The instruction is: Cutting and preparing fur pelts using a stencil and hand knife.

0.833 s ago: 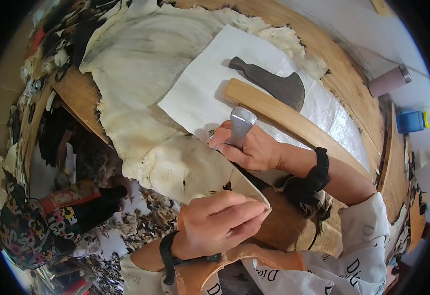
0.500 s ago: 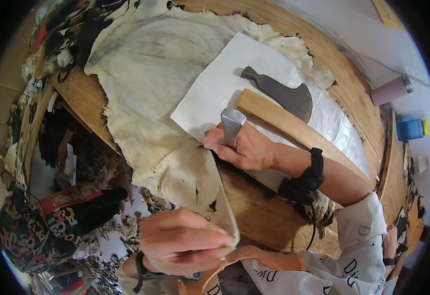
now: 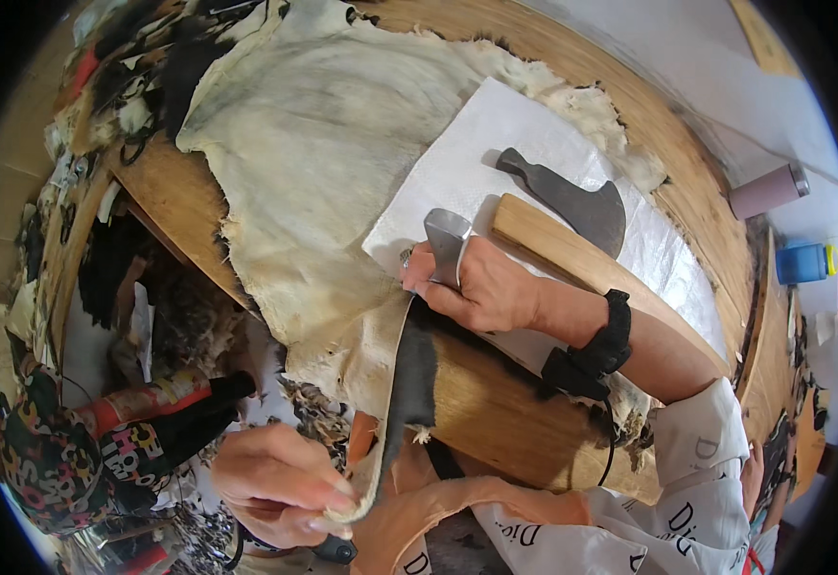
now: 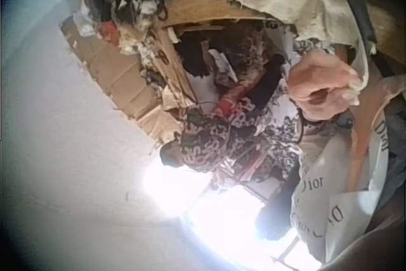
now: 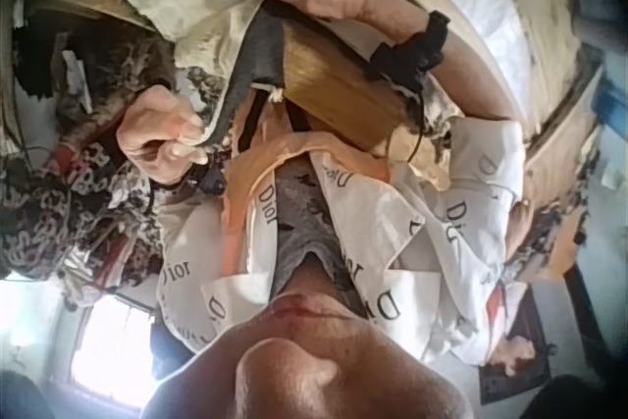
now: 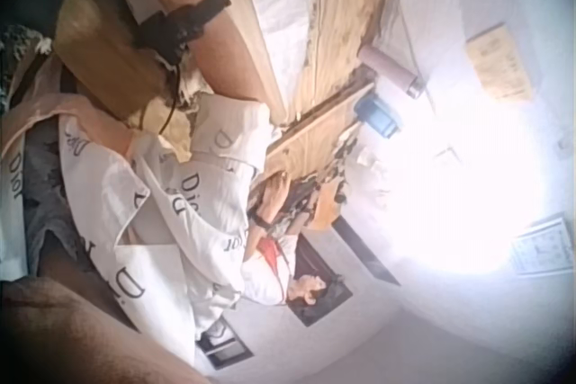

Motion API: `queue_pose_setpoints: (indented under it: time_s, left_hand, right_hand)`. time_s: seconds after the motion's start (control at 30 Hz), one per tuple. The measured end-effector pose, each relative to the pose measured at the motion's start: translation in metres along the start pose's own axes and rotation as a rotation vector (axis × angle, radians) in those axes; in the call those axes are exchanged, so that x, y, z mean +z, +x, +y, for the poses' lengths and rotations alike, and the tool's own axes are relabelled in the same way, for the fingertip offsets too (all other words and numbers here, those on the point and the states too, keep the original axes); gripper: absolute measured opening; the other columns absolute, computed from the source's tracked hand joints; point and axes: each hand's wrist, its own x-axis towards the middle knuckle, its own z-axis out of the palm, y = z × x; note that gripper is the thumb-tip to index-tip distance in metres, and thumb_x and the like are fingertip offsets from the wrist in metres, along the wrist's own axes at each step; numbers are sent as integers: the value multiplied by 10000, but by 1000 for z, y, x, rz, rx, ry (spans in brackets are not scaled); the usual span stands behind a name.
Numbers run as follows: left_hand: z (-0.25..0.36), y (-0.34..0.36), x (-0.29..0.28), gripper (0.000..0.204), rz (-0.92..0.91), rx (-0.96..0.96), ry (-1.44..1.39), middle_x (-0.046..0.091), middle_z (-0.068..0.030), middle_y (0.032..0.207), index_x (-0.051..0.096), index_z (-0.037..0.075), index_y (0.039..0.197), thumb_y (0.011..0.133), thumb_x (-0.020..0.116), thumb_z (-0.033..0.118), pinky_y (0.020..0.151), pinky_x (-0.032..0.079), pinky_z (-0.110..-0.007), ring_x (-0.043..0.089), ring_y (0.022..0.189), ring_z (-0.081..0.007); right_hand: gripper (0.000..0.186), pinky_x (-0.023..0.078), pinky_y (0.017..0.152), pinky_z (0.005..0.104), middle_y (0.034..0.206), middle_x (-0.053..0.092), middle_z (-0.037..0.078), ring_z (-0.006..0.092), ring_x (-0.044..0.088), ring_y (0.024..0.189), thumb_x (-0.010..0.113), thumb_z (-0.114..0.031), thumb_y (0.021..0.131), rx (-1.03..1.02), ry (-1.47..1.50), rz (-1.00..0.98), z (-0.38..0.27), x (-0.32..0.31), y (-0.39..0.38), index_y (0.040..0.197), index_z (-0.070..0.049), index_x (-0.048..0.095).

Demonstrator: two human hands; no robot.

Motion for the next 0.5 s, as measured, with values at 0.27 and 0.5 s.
queue_pose_setpoints:
  time_s: [0.27,0.5]
  left_hand:
    - [22,-3,-7,114,287,125,-212,561,-162,665,605,-119,781,682,659,-133,387,391,-213,511,446,-130]
    - [35,-16,-46,141,801,331,82,354,-56,857,404,20,962,869,458,111,705,432,-283,417,729,-132]
  right_hand:
    - [150,437,644,423,676,552,211,390,552,681,516,-119,783,-38,-81,-21,14,4,26,897,-28,552]
    - [166,443,634,405,679,560,193,342,569,672,508,-153,811,68,0,-70,10,6,51,902,-32,574]
